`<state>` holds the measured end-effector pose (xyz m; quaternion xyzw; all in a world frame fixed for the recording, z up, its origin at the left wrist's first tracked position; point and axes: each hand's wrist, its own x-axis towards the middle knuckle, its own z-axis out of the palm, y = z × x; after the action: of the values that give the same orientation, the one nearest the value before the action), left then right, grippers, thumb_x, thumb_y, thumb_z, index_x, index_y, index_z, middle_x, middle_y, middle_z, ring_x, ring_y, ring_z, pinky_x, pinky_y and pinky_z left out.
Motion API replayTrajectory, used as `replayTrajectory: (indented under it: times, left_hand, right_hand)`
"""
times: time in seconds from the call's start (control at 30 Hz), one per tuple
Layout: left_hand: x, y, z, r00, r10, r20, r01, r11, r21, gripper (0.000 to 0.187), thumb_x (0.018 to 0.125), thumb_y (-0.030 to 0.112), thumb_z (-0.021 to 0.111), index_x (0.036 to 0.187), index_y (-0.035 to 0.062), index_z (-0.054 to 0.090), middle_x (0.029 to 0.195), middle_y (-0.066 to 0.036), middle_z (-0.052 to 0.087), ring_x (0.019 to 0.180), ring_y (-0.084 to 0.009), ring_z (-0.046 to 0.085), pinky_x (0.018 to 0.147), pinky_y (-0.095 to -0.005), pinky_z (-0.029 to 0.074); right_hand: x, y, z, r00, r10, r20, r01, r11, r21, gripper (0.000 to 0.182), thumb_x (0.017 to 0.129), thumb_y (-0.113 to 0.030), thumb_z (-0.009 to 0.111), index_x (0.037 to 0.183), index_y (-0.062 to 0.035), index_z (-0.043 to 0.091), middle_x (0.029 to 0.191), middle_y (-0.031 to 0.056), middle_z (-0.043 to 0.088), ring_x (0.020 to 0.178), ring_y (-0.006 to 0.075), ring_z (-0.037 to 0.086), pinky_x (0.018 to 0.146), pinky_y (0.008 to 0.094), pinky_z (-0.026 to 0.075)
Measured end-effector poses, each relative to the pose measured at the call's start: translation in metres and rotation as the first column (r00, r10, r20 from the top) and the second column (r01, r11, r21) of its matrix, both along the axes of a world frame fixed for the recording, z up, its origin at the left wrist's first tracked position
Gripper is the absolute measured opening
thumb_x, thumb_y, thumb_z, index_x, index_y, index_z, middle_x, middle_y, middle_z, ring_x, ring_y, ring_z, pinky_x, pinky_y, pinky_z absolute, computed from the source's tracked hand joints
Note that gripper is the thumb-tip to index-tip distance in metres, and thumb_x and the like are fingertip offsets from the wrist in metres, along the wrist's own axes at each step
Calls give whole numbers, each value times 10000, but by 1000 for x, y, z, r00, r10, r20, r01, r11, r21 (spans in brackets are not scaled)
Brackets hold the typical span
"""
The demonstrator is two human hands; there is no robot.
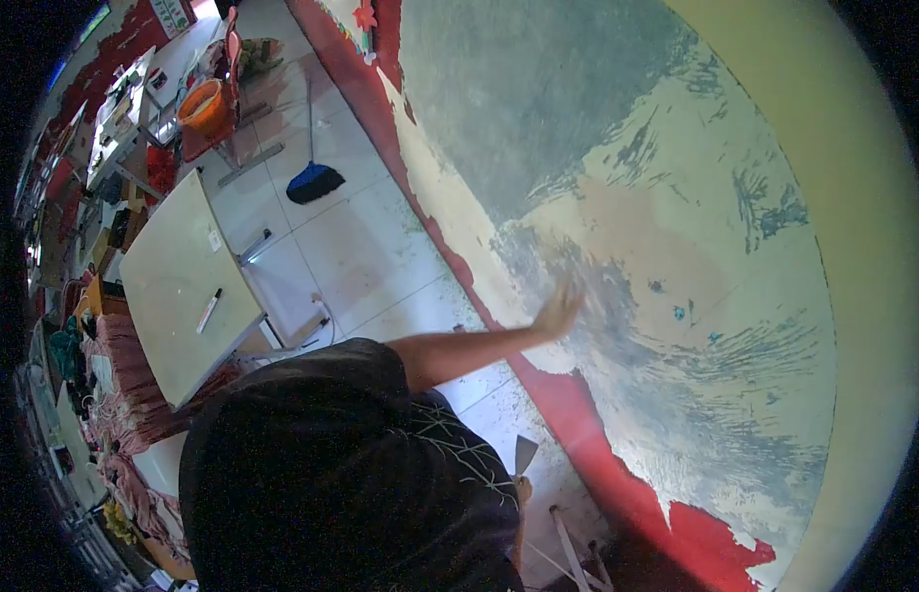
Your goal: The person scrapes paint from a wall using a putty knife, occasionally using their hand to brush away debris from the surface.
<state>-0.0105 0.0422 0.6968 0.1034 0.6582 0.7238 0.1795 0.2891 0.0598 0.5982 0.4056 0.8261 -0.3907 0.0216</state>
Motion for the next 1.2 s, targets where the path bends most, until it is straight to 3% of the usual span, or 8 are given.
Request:
replayTrajectory:
  times: [0.13, 0.23, 0.4, 0.57, 0.7, 0.8, 0.87, 1.2]
  left_hand:
    - [84, -38, -202, 39, -934, -356, 742, 266, -616, 420, 882, 400, 476, 998, 29, 635, 944, -194, 648, 914, -356, 604, 824, -438, 462]
    - [96, -206, -356, 654, -756, 20, 422, 343, -839, 424, 715, 463, 614, 823, 59, 682, 918, -184, 651, 876, -333, 615, 789, -440, 475]
    - [-20, -399, -326, 825, -436, 359, 403, 10, -915, 352, 728, 424, 594, 792, 91, 692, 850, -147, 675, 735, -300, 644, 675, -435, 504]
    - [-83, -431, -227, 487, -836, -253, -6, 286, -958, 318, 883, 290, 490, 1043, 62, 642, 763, -89, 671, 714, -244, 648, 672, -457, 491]
    - [-46, -420, -212, 112, -975, 191, -387, -220, -896, 394, 749, 222, 658, 1104, 75, 570, 747, -58, 625, 726, -224, 612, 654, -359, 478]
    - [6, -341, -244, -117, -992, -44, -47, 49, -998, 220, 766, 239, 659, 944, 118, 613, 752, -63, 633, 716, -212, 612, 657, -362, 501]
    - [99, -253, -179, 558, -810, 179, 537, 189, -822, 298, 821, 322, 596, 858, 30, 643, 746, -119, 635, 734, -269, 604, 690, -362, 475]
    - [320, 30, -28, 160, -985, -65, 857, 171, -487, 367, 901, 351, 546, 1045, 18, 600, 893, -110, 652, 806, -195, 627, 716, -301, 499]
  right_hand:
    - [94, -4, -44, 987, -96, 127, 97, 995, -7, 375, 738, -311, 569, 880, 31, 628, 860, 264, 631, 834, 401, 618, 736, 488, 472]
    - [164, -6, -80, 981, -110, 161, 107, 994, 23, 374, 738, -310, 569, 873, 33, 629, 852, 264, 632, 829, 401, 620, 734, 489, 472]
    - [221, -32, -120, 957, -151, 248, 142, 988, 55, 364, 742, -299, 568, 844, 48, 614, 825, 263, 630, 791, 391, 624, 699, 491, 469]
    - [223, -53, -33, 869, -165, 466, 255, 957, -136, 388, 854, -337, 459, 905, 17, 610, 916, 246, 628, 885, 339, 626, 784, 442, 488]
    - [258, -28, -89, 860, -108, 499, 172, 982, -84, 366, 880, -337, 457, 998, -21, 599, 860, 204, 656, 692, 290, 660, 642, 414, 539]
    - [245, -19, -19, 748, -529, 400, 643, 727, -241, 327, 873, -322, 495, 986, -23, 566, 800, 164, 645, 576, 207, 637, 472, 366, 521]
    - [250, -21, -1, 724, -646, 243, 689, 655, -310, 338, 873, -286, 478, 1006, 18, 539, 753, 157, 636, 554, 223, 626, 476, 369, 517]
    - [270, -25, 77, 378, -899, -221, 205, 314, -927, 269, 949, -337, 429, 1108, -119, 432, 695, 50, 515, 507, 156, 530, 406, 295, 379]
